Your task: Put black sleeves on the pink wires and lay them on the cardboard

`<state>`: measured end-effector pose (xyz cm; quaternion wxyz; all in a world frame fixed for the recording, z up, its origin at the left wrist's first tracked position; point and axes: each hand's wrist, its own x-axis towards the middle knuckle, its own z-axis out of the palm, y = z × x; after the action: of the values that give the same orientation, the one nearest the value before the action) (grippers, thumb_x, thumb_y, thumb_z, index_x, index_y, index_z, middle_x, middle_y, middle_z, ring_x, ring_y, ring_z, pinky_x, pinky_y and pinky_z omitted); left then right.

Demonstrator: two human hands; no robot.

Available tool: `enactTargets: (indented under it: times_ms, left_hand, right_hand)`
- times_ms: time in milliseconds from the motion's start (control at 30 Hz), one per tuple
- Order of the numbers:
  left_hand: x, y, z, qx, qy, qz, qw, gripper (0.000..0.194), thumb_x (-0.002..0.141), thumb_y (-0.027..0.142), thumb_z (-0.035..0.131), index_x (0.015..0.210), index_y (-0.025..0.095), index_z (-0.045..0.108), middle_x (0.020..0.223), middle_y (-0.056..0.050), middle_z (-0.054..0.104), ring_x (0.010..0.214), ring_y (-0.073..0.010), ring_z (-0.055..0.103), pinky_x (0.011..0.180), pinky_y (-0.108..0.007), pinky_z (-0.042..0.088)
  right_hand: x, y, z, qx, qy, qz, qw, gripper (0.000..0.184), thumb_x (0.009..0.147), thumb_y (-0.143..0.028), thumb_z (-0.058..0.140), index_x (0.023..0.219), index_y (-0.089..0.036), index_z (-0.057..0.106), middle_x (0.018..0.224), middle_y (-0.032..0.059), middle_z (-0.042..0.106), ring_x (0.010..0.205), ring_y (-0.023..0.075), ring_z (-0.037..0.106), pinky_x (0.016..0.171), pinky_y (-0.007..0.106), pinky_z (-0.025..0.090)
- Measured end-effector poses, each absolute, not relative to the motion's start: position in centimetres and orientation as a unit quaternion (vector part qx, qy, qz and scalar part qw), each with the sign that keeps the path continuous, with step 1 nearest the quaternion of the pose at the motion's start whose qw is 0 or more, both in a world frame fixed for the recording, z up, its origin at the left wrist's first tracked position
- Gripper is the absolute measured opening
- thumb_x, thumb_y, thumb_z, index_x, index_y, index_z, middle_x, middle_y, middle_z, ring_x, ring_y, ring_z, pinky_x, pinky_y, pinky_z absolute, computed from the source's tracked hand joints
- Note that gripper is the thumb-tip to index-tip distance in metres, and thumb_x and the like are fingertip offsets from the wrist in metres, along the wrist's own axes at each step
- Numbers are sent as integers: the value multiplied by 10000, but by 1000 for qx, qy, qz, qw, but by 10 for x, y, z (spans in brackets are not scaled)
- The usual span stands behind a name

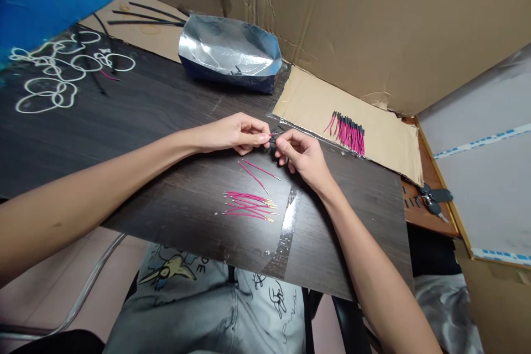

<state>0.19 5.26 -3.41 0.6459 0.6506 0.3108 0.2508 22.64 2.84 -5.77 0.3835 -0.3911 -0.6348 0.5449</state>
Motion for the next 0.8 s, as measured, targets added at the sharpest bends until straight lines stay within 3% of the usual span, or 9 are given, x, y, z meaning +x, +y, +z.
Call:
enactTargets:
  times_ms: [100,167,300,467,567,800]
  left_hand:
    - [0,56,-30,630,336,276,643,209,930,249,680,765,127,642,578,41,430,483,-49,338,453,-194,266]
    - [-2,58,-27,616,350,303,637,208,914,226,680,740,125,630,607,22,473,485,-43,341,454,-196,261]
    - [-7,62,-25,633,367,303,610,191,876,212,696,713,125,650,595,23,470,488,-48,348,453,-199,265]
    - [-10,64,-29,716,354,248,549,172,866,231,677,728,130,698,589,18,501,487,-59,375,449,-204,270]
    - [-10,63,-30,748,351,235,511,182,874,238,652,739,129,706,592,12,527,486,-63,384,454,-215,262]
    - [-8,61,-28,794,328,222,461,184,857,232,627,728,137,716,640,21,603,539,-69,432,547,-228,310]
  right_hand:
    - [226,30,-57,-413,-633,513,408,339,925,-560,705,930,-225,653,787,9,660,587,125,576,423,243,367]
    - [222,27,-57,-447,-676,429,400,285,939,-503,695,906,-222,659,781,12,656,623,136,571,510,272,413]
    - [211,20,-57,-465,-806,210,301,91,926,-280,661,864,-219,635,806,29,636,716,177,566,695,357,459]
    - [210,17,-62,-495,-828,84,249,69,970,-218,507,920,-227,553,929,106,601,823,247,554,612,356,371]
    - [215,17,-62,-501,-821,104,253,85,1008,-207,449,952,-235,506,991,118,611,883,260,555,636,363,362]
    - [216,17,-59,-424,-792,245,364,146,1077,-310,454,952,-247,496,910,30,598,779,182,529,733,346,412]
